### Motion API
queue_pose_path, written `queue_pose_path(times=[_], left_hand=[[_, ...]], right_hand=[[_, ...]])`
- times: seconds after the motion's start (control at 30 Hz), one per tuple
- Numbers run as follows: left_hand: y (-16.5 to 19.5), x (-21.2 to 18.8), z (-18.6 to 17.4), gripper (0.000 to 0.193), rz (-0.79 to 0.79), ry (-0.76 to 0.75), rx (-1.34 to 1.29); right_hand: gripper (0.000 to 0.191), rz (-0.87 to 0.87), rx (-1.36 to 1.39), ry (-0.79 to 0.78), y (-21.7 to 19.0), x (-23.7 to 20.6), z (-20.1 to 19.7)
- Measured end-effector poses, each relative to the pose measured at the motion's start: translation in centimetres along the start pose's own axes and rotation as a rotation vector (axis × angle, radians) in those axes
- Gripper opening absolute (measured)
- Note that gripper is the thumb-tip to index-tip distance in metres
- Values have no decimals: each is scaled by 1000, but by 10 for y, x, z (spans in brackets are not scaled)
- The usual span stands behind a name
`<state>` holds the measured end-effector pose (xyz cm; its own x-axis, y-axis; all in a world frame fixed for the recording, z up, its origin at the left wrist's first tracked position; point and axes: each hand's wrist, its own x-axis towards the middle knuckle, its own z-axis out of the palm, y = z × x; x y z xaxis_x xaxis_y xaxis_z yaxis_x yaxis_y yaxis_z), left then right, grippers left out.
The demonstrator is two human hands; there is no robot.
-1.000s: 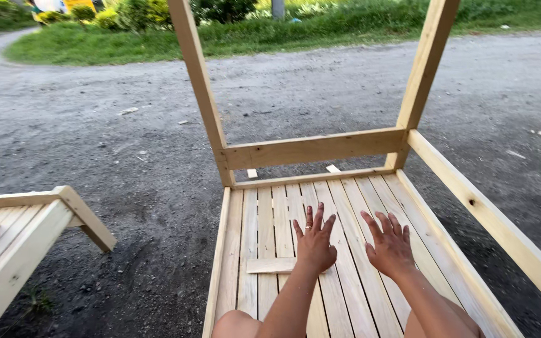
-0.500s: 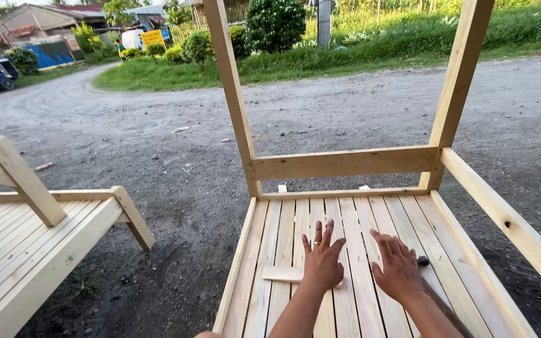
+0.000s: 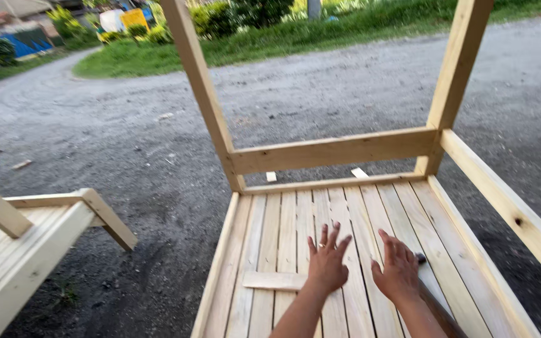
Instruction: The person sits on the ground holding a claw hammer and a small wooden block, hammering nails into the slatted wooden frame of an unfinished furniture piece. They reposition the block, tap nails flush across different slats, and steady the frame with their free hand.
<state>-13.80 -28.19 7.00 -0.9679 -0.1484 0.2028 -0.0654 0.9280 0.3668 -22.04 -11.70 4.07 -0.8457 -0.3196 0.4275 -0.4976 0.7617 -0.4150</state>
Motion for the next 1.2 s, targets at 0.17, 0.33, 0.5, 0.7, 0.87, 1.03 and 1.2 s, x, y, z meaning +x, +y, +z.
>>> queue_pose_path(times=[0.17, 0.33, 0.5, 0.7, 0.87, 1.03, 1.2], left_hand=[[-11, 17, 47, 87, -119, -85, -58], [-28, 12, 80, 89, -220, -345, 76], [-71, -13, 98, 96, -431, -413, 159], [-124, -40, 98, 61, -277, -339, 130], [-153, -42, 52, 69, -77, 26, -21], [-224, -39, -5, 62, -193, 380, -422], [-297, -81, -18, 45, -413, 763, -888]], right_hand=[[84, 146, -123, -107, 43, -8, 13], [70, 586, -442, -530, 78, -27, 26], [70, 797, -342, -499, 110, -32, 57], [59, 687, -323, -283, 137, -30, 73], [44, 405, -189, 5, 111, -18, 67], [34, 73, 186, 43, -9, 12, 80], [40, 422, 863, -384, -159, 7, 137]])
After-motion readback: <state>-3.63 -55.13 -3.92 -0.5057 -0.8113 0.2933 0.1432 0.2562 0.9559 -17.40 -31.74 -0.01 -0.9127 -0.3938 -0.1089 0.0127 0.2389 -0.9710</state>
